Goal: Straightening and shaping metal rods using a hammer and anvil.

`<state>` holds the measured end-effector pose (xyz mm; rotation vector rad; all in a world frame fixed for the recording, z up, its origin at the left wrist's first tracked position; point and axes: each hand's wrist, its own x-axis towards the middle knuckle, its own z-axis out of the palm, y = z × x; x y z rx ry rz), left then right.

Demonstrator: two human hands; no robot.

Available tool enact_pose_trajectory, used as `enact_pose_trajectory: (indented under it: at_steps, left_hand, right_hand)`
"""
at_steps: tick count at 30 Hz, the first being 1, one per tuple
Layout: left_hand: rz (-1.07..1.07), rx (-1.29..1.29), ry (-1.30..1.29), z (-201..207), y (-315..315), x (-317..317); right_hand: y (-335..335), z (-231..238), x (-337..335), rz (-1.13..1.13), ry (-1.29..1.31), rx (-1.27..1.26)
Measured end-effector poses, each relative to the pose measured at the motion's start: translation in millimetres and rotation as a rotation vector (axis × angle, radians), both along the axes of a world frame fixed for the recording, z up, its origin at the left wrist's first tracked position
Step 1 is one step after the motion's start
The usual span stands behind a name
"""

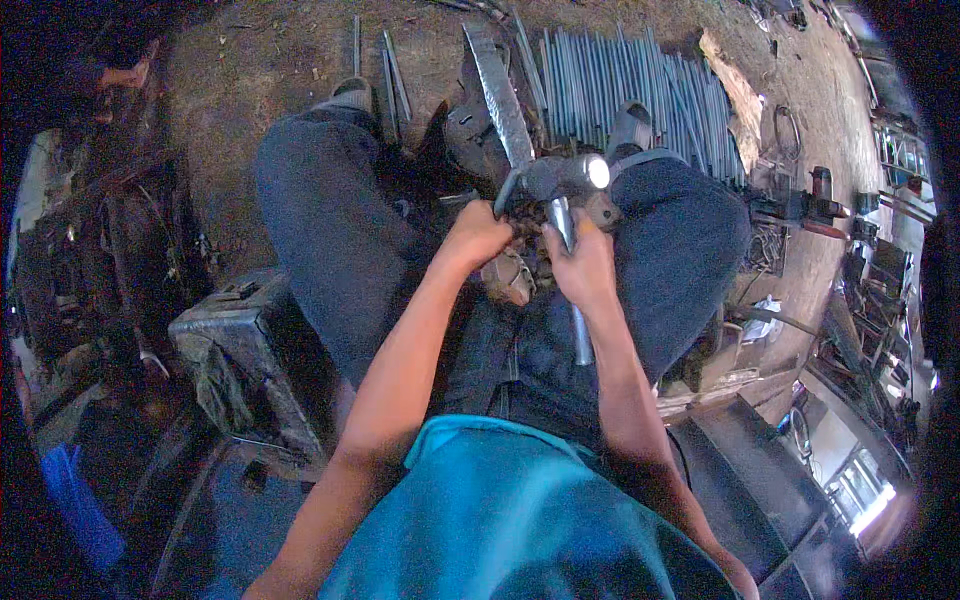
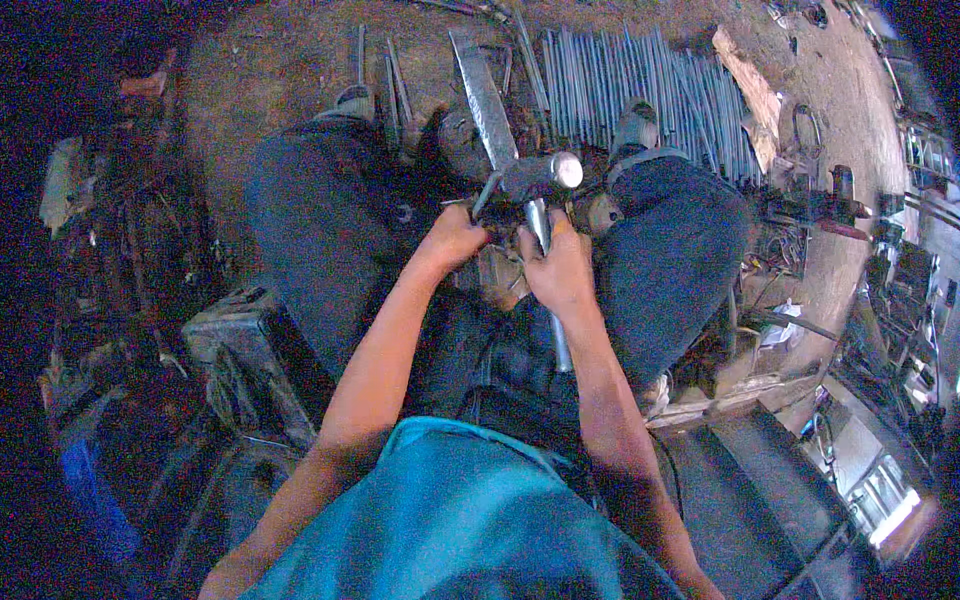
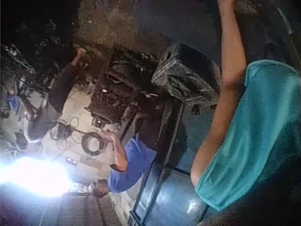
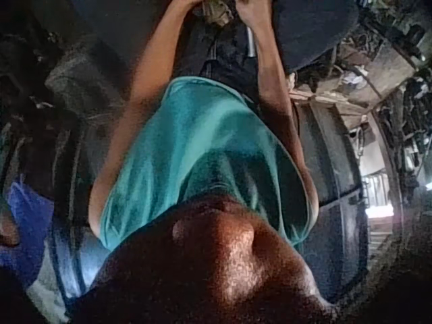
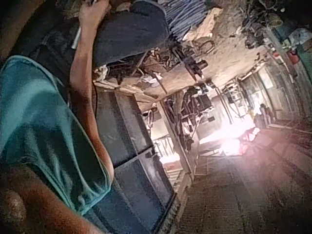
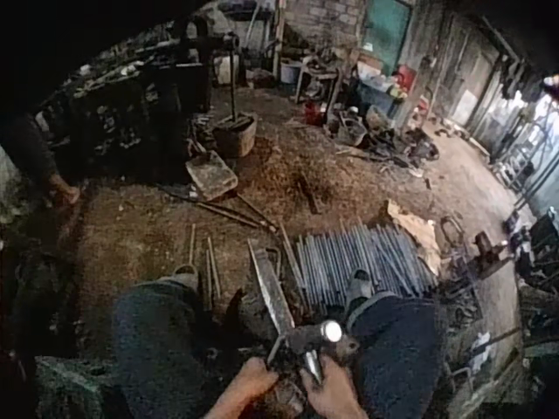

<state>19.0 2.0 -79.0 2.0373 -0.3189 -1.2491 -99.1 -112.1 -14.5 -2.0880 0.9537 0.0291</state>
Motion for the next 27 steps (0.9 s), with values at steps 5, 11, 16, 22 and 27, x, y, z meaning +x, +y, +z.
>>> enact_pose_trajectory:
  at_steps: [5,11,16,22,27]
  left_hand:
    - [0.008,-0.078,0.019,-19,1,-1]
    - [0.064,-0.103,0.094,-26,0,-3]
    - [0.002,-0.102,0.035,-27,0,-7]
    - [-0.038,-0.026,0.276,-8,-15,-7]
    - [-0.094,-0.033,-0.314,9,-7,-13]
  right_hand:
    - [-4,-13,0,0.053,0.013,-0.116]
    - [-12,-18,2,-0.302,-0.059,0.78]
    - [-10,-8,8,-0.458,-0.062,0.792]
    - [-39,-9,6,-0.085,-0.142,0.002]
    - [-35,62,40,-0.137,-0.076,0.134]
